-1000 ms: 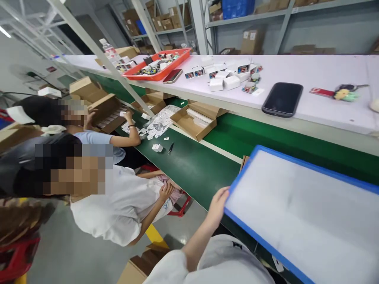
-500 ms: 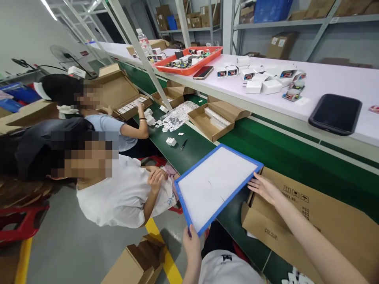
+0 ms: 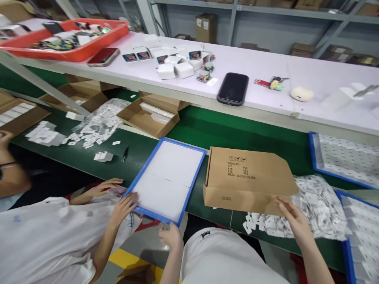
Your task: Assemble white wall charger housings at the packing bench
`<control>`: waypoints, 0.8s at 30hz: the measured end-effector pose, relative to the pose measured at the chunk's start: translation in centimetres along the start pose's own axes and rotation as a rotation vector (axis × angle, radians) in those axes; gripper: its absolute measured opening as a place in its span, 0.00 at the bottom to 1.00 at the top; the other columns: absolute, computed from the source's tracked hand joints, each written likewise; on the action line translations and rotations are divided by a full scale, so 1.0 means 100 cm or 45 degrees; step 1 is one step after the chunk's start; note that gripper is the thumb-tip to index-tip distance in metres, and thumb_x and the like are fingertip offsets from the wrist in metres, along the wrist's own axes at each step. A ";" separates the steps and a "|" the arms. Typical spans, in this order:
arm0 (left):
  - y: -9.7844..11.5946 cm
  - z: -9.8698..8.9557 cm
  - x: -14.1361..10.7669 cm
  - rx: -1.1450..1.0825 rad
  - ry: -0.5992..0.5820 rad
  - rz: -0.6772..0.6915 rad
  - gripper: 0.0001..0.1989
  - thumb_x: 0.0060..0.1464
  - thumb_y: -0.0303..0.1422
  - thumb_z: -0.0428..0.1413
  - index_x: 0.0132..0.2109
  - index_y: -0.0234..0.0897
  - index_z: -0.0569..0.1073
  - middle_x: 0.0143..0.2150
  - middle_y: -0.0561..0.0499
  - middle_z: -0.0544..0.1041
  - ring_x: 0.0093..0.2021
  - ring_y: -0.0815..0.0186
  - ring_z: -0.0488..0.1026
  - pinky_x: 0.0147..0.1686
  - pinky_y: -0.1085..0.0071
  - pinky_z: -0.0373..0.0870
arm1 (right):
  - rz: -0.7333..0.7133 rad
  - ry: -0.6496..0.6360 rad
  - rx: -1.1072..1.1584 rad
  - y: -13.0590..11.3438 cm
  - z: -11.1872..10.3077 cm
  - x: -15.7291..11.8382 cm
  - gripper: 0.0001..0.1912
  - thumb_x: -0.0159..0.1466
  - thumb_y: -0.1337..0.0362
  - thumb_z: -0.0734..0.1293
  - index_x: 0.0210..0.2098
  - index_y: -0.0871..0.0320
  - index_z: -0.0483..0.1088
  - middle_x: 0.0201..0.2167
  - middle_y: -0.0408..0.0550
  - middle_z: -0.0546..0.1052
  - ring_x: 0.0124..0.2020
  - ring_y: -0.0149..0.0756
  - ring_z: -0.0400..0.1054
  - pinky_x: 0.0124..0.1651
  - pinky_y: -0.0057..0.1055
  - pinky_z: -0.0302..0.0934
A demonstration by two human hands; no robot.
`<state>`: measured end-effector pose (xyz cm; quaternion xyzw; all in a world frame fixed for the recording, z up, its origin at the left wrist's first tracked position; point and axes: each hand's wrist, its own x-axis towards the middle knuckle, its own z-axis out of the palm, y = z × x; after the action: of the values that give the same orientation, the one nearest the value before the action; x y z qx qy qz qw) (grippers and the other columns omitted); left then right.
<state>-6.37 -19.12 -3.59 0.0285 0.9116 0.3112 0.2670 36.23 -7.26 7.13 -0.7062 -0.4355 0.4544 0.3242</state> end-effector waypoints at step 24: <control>0.312 0.065 -0.030 -0.483 -0.902 1.051 0.32 0.65 0.49 0.42 0.71 0.49 0.43 0.67 0.43 0.62 0.57 0.61 0.73 0.56 0.63 0.68 | -0.454 0.046 0.105 -0.119 -0.037 0.195 0.32 0.66 0.40 0.58 0.65 0.44 0.56 0.68 0.46 0.60 0.65 0.42 0.59 0.61 0.41 0.63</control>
<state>-4.15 8.94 11.71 0.4361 0.6080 0.5193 0.4130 39.93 15.16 11.65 -0.6121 -0.5289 0.3943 0.4360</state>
